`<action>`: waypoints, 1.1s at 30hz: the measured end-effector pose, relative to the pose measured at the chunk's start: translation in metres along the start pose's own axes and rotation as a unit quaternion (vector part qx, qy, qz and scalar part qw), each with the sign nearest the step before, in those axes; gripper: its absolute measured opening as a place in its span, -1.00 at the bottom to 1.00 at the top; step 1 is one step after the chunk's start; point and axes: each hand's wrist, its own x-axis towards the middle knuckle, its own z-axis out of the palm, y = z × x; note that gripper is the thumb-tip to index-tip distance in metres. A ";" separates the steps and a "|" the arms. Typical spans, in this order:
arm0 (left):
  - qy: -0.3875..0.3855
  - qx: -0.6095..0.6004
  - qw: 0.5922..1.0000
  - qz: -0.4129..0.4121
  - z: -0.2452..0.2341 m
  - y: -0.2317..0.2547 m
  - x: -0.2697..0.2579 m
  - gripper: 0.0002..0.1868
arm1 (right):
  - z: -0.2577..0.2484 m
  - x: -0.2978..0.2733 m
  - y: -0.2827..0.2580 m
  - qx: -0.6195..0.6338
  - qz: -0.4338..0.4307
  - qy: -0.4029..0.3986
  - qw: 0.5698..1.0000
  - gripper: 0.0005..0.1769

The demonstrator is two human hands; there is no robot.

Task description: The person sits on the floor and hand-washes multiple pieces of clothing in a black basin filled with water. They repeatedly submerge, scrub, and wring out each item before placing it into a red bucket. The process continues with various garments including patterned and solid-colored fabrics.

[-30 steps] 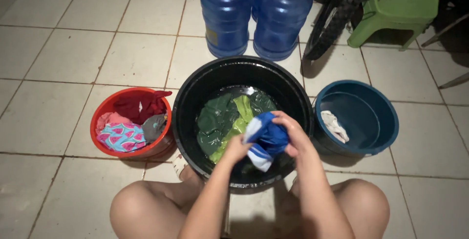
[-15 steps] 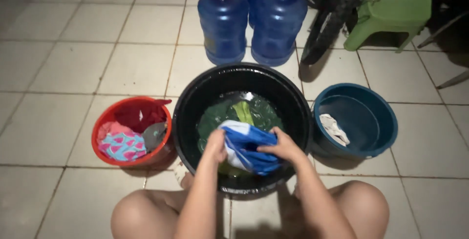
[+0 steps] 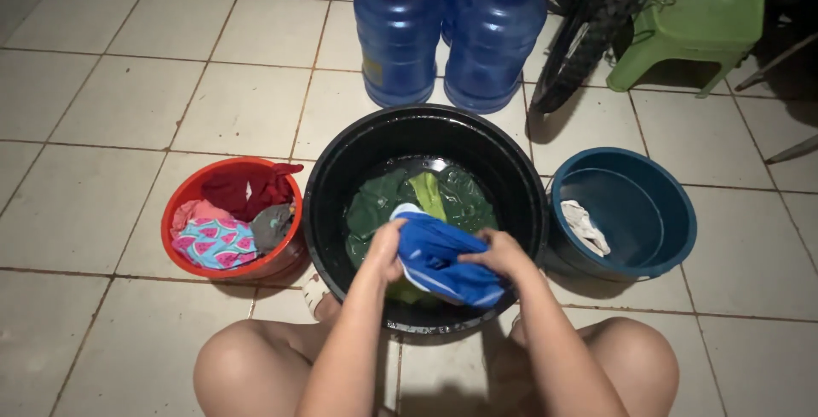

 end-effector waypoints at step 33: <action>-0.050 0.073 0.979 -0.182 0.032 0.037 -0.070 -0.43 | -0.016 -0.007 0.008 0.600 0.036 -0.147 0.786 -0.60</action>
